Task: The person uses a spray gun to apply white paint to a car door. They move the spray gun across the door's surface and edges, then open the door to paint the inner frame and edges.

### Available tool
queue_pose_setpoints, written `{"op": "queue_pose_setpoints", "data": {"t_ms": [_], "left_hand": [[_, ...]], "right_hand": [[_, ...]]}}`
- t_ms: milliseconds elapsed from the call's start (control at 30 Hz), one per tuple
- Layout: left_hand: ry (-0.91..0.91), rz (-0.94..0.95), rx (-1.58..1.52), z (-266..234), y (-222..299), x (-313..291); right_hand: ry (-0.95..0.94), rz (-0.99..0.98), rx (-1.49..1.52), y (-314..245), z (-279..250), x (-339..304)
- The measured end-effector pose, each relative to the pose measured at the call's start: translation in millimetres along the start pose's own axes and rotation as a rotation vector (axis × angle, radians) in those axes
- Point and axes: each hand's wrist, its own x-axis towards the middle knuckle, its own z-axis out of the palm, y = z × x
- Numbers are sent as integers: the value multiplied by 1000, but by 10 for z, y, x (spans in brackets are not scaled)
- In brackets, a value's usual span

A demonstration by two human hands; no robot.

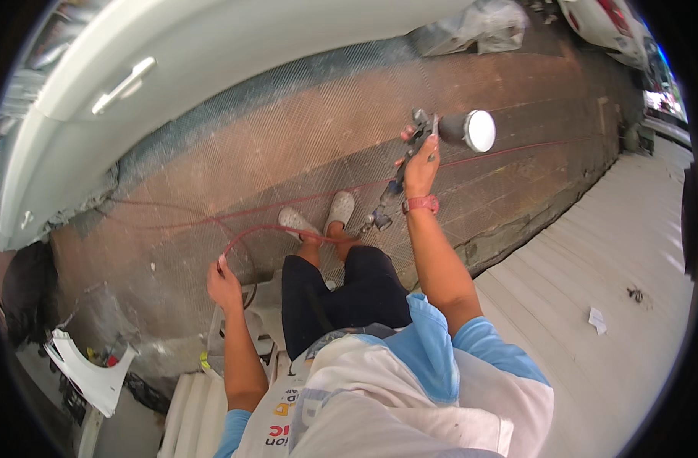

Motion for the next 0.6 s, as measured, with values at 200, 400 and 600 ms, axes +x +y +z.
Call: {"op": "queue_pose_setpoints", "data": {"t_ms": [200, 400, 600], "left_hand": [[149, 189, 56, 1221, -184, 1211], [303, 481, 198, 2337, -151, 2243], [306, 714, 192, 2903, 339, 2698]], "right_hand": [[-65, 18, 57, 1782, 1106, 605], [-132, 19, 164, 3354, 1959, 1305], [1, -106, 263, 3996, 2236, 2652]]}}
